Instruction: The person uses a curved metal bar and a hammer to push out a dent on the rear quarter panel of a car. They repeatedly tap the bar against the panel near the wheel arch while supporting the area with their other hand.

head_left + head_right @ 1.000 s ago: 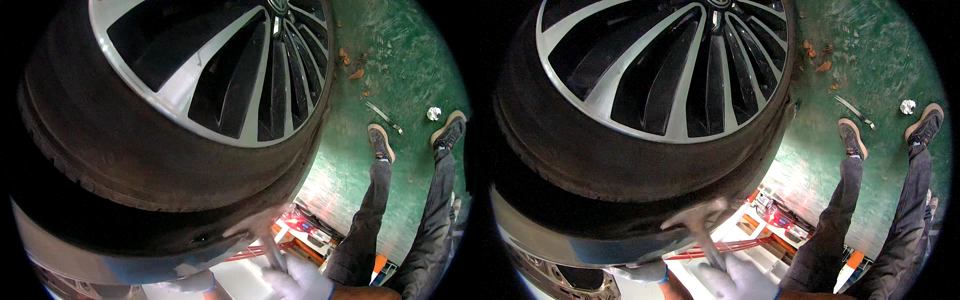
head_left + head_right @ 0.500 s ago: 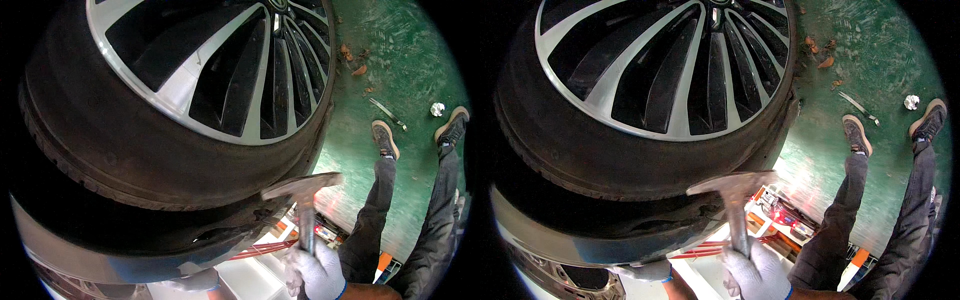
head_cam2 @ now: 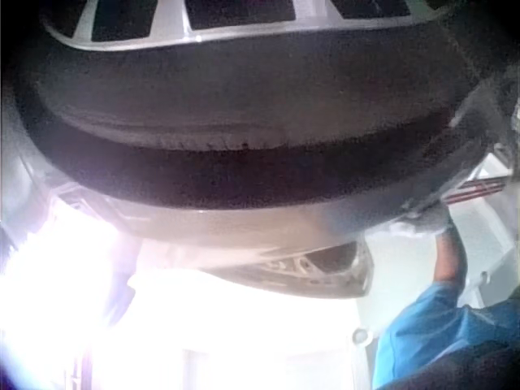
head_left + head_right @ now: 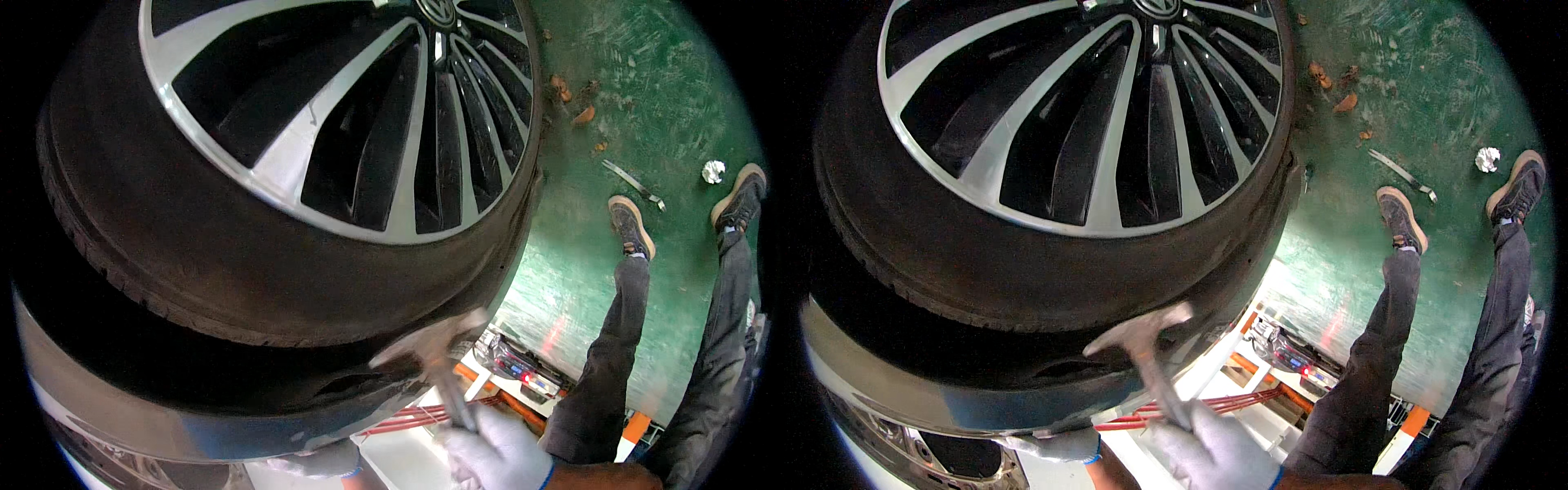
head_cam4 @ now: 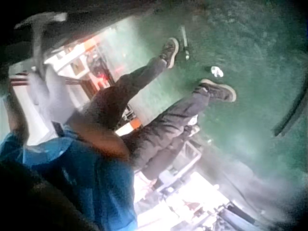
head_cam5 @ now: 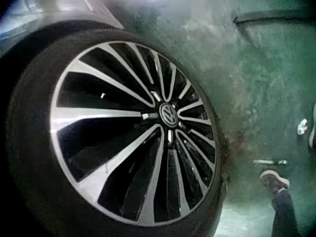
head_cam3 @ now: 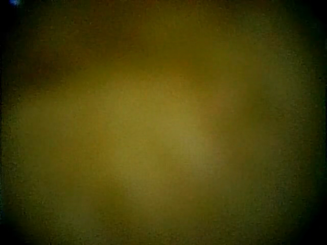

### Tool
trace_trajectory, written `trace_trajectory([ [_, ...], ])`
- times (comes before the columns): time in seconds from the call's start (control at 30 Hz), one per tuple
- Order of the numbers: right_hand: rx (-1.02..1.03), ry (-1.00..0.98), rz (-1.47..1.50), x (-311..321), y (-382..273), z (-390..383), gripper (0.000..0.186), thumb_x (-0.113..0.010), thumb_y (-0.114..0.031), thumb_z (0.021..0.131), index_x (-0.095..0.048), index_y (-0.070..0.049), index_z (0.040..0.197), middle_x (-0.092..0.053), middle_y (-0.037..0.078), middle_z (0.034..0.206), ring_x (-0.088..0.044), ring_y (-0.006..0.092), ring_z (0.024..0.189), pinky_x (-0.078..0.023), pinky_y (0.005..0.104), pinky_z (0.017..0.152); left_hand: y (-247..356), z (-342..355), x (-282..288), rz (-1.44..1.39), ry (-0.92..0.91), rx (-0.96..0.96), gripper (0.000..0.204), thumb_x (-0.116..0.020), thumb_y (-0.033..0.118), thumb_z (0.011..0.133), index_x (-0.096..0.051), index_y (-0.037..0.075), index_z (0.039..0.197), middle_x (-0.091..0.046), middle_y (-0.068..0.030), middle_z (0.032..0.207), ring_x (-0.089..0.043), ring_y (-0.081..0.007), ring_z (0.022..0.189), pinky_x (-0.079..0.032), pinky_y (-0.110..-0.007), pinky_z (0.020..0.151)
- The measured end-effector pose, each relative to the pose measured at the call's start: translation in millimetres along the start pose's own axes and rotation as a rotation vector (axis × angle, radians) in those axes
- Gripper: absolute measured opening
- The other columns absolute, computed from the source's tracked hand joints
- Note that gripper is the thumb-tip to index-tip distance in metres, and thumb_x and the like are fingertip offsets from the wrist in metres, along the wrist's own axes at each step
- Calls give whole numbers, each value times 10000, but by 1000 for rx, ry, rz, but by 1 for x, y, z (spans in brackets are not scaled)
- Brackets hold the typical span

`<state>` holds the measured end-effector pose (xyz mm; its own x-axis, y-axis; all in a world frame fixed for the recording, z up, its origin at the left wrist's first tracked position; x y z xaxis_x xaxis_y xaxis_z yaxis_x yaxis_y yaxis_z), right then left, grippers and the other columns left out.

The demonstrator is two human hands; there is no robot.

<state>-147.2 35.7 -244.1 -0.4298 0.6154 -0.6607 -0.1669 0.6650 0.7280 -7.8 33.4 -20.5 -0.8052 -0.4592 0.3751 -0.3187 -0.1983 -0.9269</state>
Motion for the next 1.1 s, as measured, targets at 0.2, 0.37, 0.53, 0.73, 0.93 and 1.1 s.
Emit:
trace_trajectory([
  [0.2,-71,78,-372,17,-42,-20,335,-575,-328,1092,-570,-9,1193,-654,112,865,-665,205,733,-523,347,641,-24,-2,-6,-168,81,245,595,-490,357,1051,-423,-147,1360,-576,-408,1195,-607,-613,967,-463,-708,811],
  [0.37,305,10,-964,8,-51,-12,342,-569,-329,1087,-597,6,1153,-685,164,909,-697,293,817,-544,407,713,-28,-1,-8,-316,189,314,621,-500,403,1050,-431,-124,1371,-582,-389,1188,-606,-595,969,-463,-695,813],
  [0.53,53,317,-177,55,-41,-12,295,-569,-323,1080,-570,-29,1106,-633,85,749,-576,187,563,-501,317,549,-29,-2,-12,-461,270,415,652,-515,454,1046,-436,-97,1386,-589,-364,1181,-606,-574,968,-463,-680,813],
  [0.73,250,113,-742,22,-36,-7,344,-609,-261,1045,-619,28,1231,-655,214,1041,-661,276,811,-547,404,719,-17,6,-12,-649,276,597,690,-545,482,1035,-416,-79,1417,-594,-342,1188,-610,-555,963,-463,-671,809],
  [0.93,123,80,-977,31,-34,-8,452,-622,-396,1053,-546,-75,1363,-685,161,979,-682,275,864,-545,385,815,-12,5,-18,-685,63,401,788,-544,518,1033,-318,-55,1525,-573,-354,1271,-608,-542,1032,-470,-669,838],
  [1.1,-73,239,-297,51,-33,-7,245,-643,-227,1049,-580,-11,1147,-631,44,811,-602,76,684,-486,273,604,42,27,-3,-189,36,85,808,-373,543,1102,-261,-78,1606,-412,-368,1516,-507,-484,1338,-481,-569,1069],
])
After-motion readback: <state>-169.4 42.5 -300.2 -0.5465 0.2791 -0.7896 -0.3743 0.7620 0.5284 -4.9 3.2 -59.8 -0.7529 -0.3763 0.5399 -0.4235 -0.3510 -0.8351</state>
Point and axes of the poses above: each hand's wrist, its own z-axis towards the middle knuckle, its own x-axis out of the back of the hand, y = z × x, the point moved 9 cm from there along z, towards the middle knuckle
